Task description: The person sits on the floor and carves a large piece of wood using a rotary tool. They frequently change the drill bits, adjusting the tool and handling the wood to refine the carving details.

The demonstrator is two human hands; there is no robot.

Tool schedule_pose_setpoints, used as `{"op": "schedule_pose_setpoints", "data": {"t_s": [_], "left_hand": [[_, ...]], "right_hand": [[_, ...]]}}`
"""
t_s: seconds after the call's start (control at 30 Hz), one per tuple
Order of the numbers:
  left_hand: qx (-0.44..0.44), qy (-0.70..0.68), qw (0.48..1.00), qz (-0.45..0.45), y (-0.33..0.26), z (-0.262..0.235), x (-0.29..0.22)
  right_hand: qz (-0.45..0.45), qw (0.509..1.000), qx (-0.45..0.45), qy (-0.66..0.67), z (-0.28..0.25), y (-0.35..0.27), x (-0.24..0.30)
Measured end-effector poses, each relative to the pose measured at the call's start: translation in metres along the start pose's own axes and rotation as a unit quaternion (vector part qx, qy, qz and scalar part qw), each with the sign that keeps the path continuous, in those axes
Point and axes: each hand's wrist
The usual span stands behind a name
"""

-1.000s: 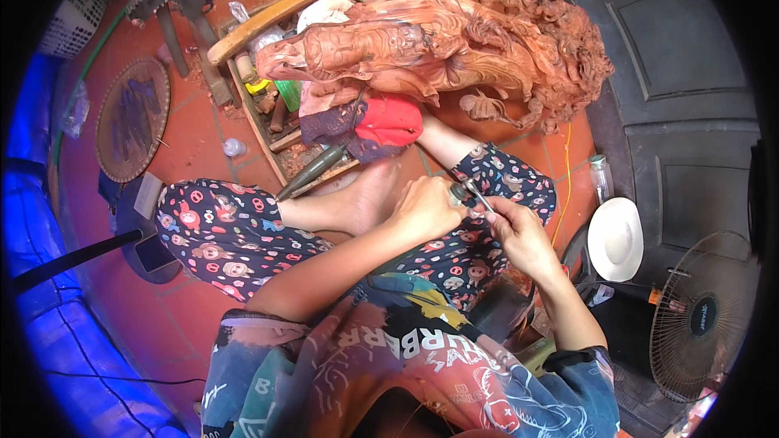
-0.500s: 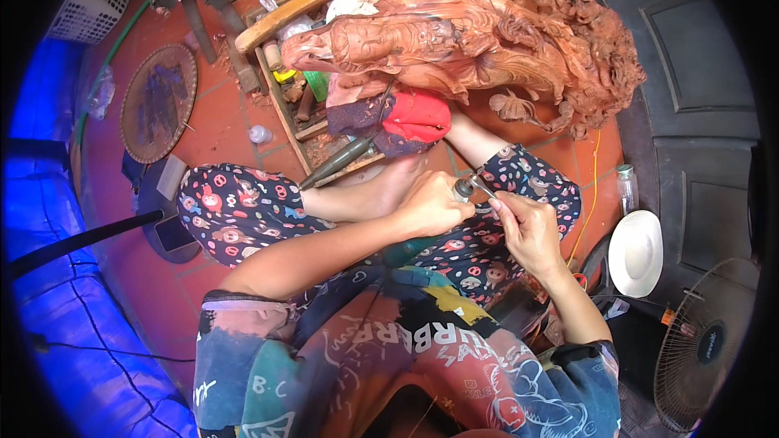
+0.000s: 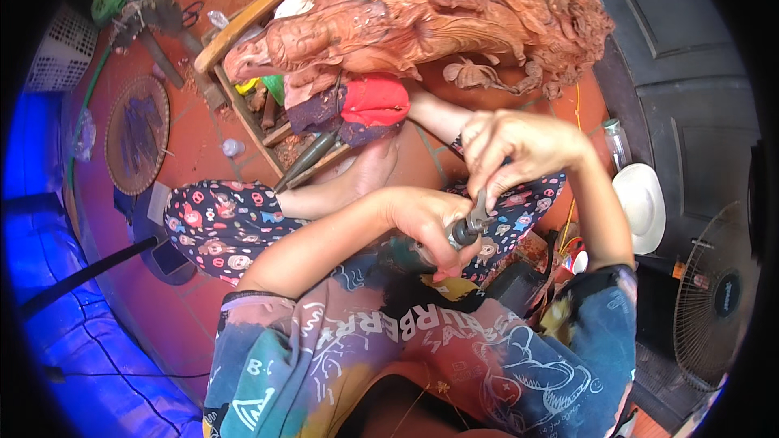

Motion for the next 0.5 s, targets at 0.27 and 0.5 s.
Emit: {"op": "schedule_pose_setpoints", "data": {"t_s": [0.27,0.5], "left_hand": [[-0.061,0.025,0.996,-0.054,0.001,-0.009,0.020],[-0.035,-0.058,0.997,0.022,-0.008,-0.012,0.017]], "right_hand": [[-0.192,0.884,0.010,-0.426,0.007,0.053,0.090],[-0.197,0.663,-0.319,-0.648,-0.074,-0.005,0.064]]}}
Point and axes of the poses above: each hand's wrist, its own y-axis towards the middle knuckle, its own z-axis out of the palm, x = y × z, and after that the axes turned 12 degrees about -x, right-handed
